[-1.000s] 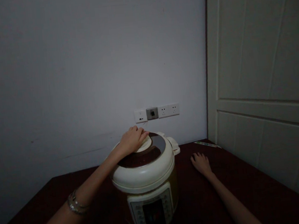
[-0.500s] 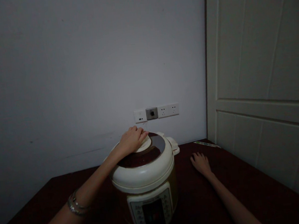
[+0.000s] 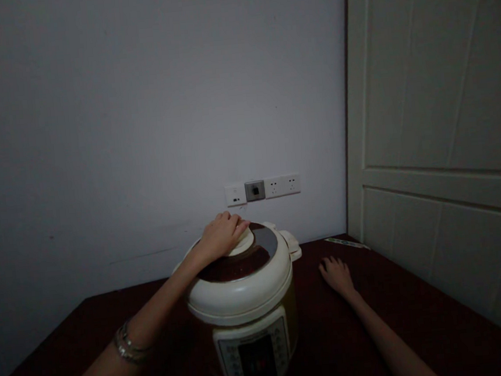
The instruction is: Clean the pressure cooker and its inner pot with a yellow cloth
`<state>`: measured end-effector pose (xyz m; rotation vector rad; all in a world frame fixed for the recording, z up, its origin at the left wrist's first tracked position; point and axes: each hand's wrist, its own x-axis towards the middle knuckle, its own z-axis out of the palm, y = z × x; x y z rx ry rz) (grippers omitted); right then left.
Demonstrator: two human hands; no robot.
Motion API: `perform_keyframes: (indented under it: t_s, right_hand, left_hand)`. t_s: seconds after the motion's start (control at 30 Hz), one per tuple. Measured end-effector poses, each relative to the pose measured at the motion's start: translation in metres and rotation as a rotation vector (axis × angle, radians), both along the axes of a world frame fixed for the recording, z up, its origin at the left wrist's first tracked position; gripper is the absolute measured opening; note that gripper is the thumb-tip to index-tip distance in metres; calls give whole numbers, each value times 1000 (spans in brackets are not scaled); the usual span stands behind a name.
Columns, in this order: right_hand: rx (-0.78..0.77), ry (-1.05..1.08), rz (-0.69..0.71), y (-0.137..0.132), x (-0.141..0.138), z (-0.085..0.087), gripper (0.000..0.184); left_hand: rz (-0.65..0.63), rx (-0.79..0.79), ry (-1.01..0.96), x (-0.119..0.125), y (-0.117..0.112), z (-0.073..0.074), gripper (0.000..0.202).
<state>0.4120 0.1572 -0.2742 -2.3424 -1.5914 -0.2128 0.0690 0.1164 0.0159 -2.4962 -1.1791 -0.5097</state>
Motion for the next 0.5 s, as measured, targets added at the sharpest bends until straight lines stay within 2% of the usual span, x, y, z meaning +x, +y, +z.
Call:
perform_keyframes:
  t_s: [0.5]
  right_hand:
    - [-27, 16, -13, -1, 0, 1, 40]
  left_hand:
    - [69, -7, -31, 3, -9, 4, 47]
